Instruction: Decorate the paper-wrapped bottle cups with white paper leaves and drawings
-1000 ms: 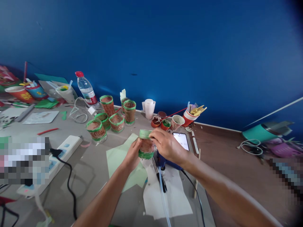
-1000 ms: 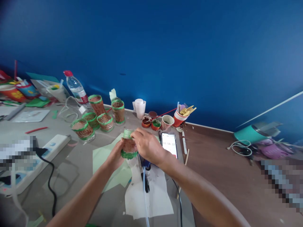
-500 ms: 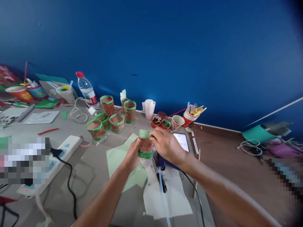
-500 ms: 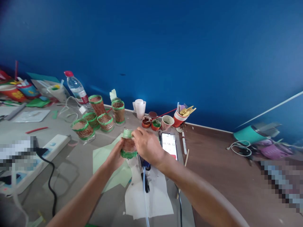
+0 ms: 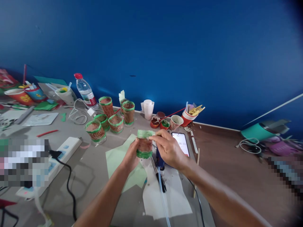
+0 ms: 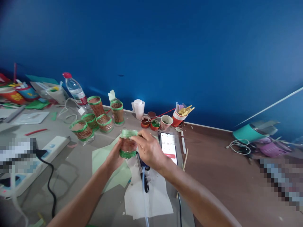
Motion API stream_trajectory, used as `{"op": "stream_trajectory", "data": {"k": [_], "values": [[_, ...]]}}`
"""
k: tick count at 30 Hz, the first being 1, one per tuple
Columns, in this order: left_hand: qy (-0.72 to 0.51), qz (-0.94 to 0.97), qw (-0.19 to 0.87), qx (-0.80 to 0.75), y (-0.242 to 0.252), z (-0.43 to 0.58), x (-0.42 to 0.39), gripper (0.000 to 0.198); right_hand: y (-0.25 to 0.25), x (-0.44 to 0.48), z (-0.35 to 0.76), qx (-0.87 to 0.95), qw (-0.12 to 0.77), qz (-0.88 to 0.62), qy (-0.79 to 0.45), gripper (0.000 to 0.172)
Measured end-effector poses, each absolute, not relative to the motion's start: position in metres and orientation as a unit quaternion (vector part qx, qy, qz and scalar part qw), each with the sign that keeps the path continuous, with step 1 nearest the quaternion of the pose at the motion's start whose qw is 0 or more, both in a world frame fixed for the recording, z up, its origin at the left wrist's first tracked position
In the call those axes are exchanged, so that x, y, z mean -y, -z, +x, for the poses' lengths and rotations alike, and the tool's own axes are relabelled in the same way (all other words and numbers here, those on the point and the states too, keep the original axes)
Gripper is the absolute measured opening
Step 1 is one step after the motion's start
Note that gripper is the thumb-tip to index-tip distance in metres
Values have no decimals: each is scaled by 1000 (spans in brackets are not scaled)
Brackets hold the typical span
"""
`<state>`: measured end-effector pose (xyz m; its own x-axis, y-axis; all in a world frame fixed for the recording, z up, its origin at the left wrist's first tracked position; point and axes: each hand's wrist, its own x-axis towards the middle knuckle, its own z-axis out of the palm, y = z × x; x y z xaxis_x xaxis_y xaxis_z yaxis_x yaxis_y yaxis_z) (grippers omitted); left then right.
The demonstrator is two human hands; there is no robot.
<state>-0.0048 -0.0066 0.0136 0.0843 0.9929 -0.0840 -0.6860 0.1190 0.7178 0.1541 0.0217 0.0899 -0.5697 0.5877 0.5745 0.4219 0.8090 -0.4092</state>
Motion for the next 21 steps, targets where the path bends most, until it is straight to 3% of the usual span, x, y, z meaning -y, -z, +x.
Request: {"op": "stream_trajectory", "data": {"k": [6,14,21], "values": [[-604,280,686,-295,-10,-5,6,50,-92,-23,150,905,317,-280,-45,32],[-599,278,690,-297,-14,-5,7,56,-93,-23,149,901,320,-283,-69,32],[-599,249,693,-314,-14,-8,6,58,-94,-18,164,847,406,-308,-153,30]]}}
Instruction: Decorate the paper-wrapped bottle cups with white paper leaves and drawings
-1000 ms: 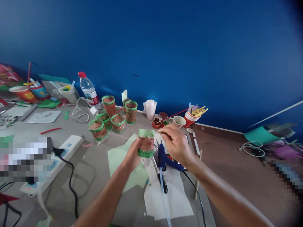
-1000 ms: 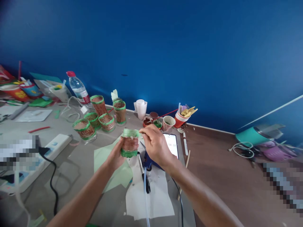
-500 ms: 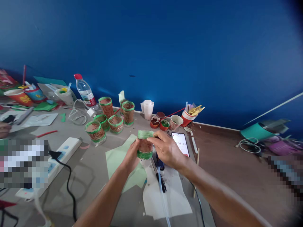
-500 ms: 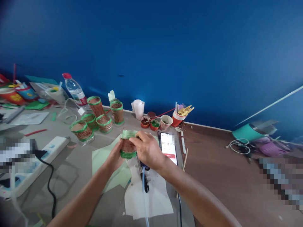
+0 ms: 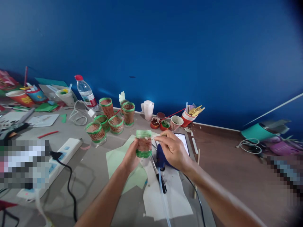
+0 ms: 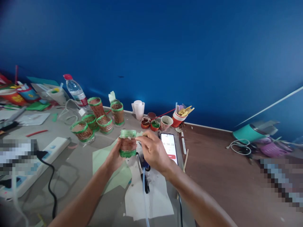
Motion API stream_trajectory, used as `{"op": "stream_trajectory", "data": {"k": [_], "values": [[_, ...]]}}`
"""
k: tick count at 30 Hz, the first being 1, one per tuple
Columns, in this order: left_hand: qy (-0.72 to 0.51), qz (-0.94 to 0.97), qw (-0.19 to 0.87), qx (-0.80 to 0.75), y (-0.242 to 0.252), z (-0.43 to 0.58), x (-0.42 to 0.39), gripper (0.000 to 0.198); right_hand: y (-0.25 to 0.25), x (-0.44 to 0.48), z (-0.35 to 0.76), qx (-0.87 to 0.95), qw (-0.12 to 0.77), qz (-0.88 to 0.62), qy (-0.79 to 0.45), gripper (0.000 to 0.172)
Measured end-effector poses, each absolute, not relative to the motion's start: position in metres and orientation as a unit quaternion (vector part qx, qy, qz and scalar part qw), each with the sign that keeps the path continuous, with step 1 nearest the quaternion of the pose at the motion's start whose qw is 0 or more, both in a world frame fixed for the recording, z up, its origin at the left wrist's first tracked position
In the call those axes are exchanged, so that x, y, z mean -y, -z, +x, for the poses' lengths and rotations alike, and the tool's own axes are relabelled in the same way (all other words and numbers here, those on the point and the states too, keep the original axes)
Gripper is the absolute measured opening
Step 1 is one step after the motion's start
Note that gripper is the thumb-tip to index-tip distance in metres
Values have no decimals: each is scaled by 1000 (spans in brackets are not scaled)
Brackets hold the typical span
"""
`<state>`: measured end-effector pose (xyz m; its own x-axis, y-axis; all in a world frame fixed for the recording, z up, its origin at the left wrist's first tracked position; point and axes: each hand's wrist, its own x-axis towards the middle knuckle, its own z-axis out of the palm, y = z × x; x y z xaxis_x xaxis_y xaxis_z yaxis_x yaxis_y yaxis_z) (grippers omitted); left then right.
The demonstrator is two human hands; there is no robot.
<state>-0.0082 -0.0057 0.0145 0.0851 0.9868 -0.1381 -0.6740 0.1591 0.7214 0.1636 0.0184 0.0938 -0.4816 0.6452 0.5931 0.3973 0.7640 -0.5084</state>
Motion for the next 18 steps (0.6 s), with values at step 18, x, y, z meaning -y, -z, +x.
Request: {"op": "stream_trajectory", "data": {"k": [18], "values": [[-640,255,631,-357,-8,-13,-4,50,-67,-11,190,771,426,-397,-256,23]]}}
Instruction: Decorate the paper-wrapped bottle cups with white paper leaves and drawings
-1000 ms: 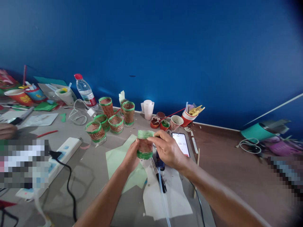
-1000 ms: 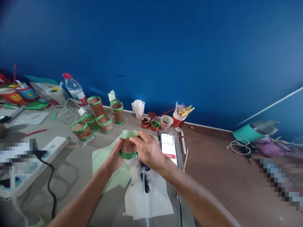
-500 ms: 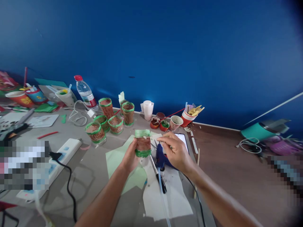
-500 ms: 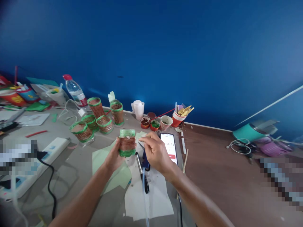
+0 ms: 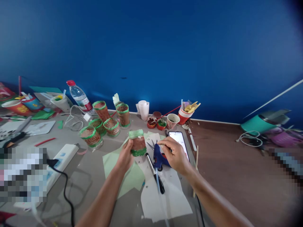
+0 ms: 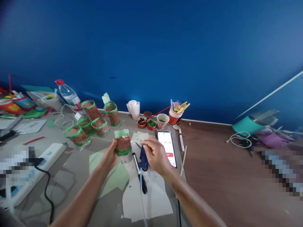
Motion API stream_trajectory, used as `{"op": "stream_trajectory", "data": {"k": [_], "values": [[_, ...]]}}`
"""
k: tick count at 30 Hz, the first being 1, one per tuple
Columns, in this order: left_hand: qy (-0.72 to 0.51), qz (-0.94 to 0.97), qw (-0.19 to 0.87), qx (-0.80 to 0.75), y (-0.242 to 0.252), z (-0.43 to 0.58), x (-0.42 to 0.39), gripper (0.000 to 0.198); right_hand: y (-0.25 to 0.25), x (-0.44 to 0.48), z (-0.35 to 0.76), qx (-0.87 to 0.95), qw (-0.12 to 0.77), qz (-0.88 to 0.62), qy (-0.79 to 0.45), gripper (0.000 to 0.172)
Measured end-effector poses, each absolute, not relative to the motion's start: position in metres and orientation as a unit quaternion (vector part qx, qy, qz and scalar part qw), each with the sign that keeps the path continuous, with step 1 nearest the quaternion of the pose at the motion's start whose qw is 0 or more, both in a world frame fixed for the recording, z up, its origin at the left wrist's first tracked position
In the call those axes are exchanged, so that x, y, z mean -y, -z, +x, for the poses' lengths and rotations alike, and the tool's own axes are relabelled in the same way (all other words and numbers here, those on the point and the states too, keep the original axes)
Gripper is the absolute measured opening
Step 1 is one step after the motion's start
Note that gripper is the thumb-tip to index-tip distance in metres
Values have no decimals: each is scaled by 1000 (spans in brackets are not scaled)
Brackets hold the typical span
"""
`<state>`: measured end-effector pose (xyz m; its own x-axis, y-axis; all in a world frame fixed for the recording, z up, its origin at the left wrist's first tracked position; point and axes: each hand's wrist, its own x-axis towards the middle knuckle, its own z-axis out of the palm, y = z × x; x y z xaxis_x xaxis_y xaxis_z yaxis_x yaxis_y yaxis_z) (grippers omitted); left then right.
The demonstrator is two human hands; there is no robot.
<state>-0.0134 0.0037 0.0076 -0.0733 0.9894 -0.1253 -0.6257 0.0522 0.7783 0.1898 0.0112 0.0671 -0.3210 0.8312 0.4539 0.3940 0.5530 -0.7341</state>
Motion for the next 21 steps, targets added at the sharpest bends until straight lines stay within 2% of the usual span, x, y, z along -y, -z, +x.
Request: {"op": "stream_trajectory", "data": {"k": [13,21], "values": [[-673,185,612,-372,5,-31,-12,22,-51,-7,204,804,350,-386,-288,20],[-661,160,626,-382,1,-31,-14,25,-49,-3,210,814,321,-381,-299,19]]}}
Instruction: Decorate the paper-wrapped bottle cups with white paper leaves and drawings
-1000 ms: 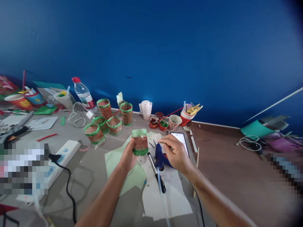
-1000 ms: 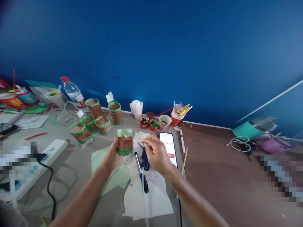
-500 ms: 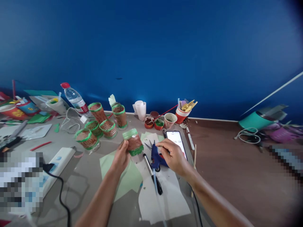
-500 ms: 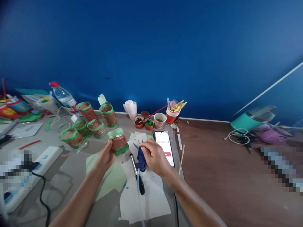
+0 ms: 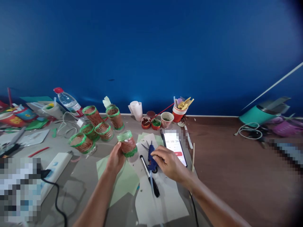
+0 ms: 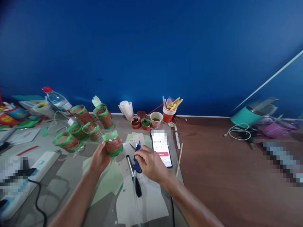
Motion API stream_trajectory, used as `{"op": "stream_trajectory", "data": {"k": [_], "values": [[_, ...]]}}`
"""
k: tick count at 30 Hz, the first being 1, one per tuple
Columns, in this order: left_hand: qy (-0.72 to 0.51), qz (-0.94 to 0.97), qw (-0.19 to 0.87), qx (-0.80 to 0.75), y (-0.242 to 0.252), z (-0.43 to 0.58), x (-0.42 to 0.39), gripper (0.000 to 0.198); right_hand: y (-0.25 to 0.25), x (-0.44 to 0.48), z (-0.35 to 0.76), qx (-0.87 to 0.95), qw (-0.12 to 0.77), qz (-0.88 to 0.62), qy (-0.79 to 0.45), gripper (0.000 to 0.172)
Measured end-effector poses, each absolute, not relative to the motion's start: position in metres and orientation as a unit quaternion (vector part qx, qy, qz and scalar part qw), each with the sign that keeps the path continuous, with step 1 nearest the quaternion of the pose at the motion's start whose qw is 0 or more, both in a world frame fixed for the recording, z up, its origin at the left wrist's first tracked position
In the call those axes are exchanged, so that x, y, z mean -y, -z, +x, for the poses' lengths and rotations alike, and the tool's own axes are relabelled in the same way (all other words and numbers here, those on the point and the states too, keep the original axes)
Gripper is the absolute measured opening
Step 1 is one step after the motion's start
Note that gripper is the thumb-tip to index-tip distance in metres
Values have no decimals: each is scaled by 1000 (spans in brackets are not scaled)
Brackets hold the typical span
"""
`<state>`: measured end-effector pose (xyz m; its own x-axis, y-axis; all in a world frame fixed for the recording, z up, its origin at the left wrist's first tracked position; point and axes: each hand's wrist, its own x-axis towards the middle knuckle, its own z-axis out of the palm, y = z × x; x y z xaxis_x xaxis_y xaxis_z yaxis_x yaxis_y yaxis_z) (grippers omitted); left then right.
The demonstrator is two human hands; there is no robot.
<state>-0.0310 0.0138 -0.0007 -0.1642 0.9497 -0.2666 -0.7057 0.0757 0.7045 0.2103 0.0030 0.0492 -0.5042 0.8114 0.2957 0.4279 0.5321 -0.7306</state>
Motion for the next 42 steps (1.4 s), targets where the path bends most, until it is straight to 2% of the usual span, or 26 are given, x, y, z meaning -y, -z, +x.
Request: {"op": "stream_trajectory", "data": {"k": [7,14,18,29,37,42], "values": [[-648,175,638,-377,1,-28,-13,26,-46,3,200,864,289,-343,-229,19],[-636,157,648,-389,1,-31,-13,28,-38,16,189,925,168,-295,-171,6],[-633,154,656,-381,1,-32,-13,31,-37,15,191,932,135,-284,-181,10],[-636,147,656,-380,3,-33,-13,30,-33,13,192,934,136,-276,-181,13],[-646,167,649,-366,3,-29,-13,29,-60,2,207,917,184,-302,-184,21],[-644,169,655,-358,-3,-27,-13,27,-61,0,203,931,154,-300,-140,23]]}}
